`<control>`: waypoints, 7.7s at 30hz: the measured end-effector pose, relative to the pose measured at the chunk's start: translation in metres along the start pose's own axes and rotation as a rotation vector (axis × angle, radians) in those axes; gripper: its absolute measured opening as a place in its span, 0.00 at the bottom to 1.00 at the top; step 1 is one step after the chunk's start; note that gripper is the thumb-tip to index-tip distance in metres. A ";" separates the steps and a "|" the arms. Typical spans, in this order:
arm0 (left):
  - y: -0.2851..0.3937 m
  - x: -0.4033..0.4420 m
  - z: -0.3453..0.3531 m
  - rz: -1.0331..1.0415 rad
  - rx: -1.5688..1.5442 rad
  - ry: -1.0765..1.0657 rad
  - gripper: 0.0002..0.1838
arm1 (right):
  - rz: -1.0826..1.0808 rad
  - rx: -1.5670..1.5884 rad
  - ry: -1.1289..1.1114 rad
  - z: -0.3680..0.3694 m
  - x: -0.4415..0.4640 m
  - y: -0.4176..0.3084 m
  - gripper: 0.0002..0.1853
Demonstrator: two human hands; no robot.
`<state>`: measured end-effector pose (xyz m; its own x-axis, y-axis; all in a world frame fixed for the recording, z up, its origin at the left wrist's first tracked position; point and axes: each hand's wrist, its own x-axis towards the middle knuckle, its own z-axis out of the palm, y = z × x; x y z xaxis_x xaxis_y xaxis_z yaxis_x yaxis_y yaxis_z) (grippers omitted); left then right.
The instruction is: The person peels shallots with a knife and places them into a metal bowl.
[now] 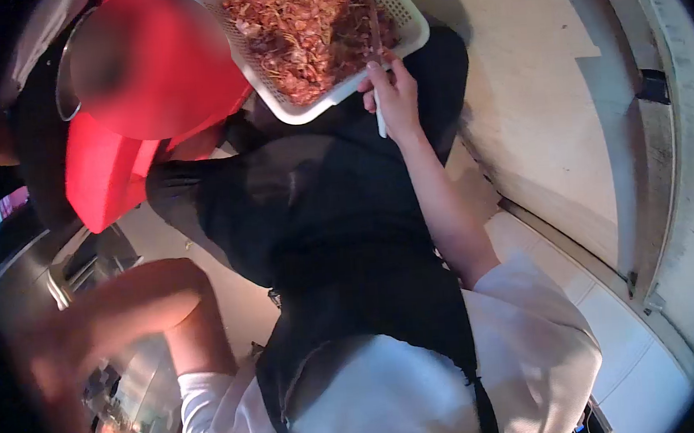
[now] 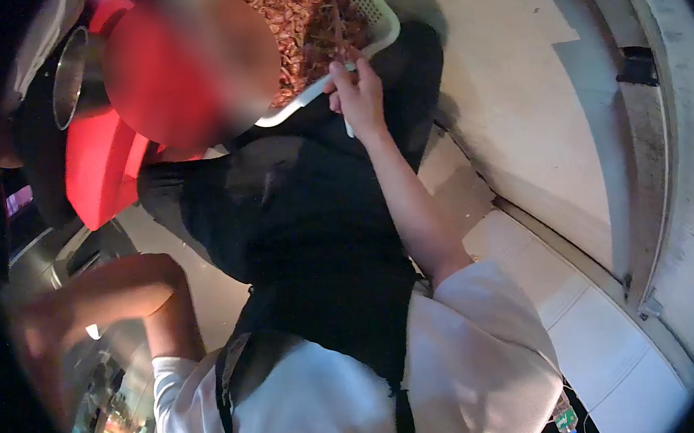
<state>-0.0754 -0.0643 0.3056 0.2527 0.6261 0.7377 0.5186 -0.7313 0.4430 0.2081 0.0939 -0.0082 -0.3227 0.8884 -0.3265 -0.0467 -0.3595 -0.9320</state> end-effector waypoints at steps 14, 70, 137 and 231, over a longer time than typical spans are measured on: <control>-0.259 -0.133 0.234 -0.907 0.678 -0.950 0.09 | 0.008 0.018 0.014 0.008 -0.002 -0.002 0.20; -0.125 -0.141 0.245 -1.349 -0.886 0.726 0.13 | -0.095 -0.100 -0.295 0.061 -0.026 -0.005 0.20; -0.110 -0.150 0.249 -1.348 -0.995 0.848 0.08 | -0.158 -0.193 -0.421 0.064 -0.026 -0.014 0.19; -0.123 -0.158 0.232 -1.321 -0.936 0.511 0.16 | -0.001 -0.142 -0.335 0.054 -0.014 -0.018 0.20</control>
<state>0.0101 -0.0108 0.0164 -0.2916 0.8862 -0.3601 -0.5276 0.1650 0.8333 0.1629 0.0722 0.0216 -0.6160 0.7371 -0.2779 0.0770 -0.2948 -0.9525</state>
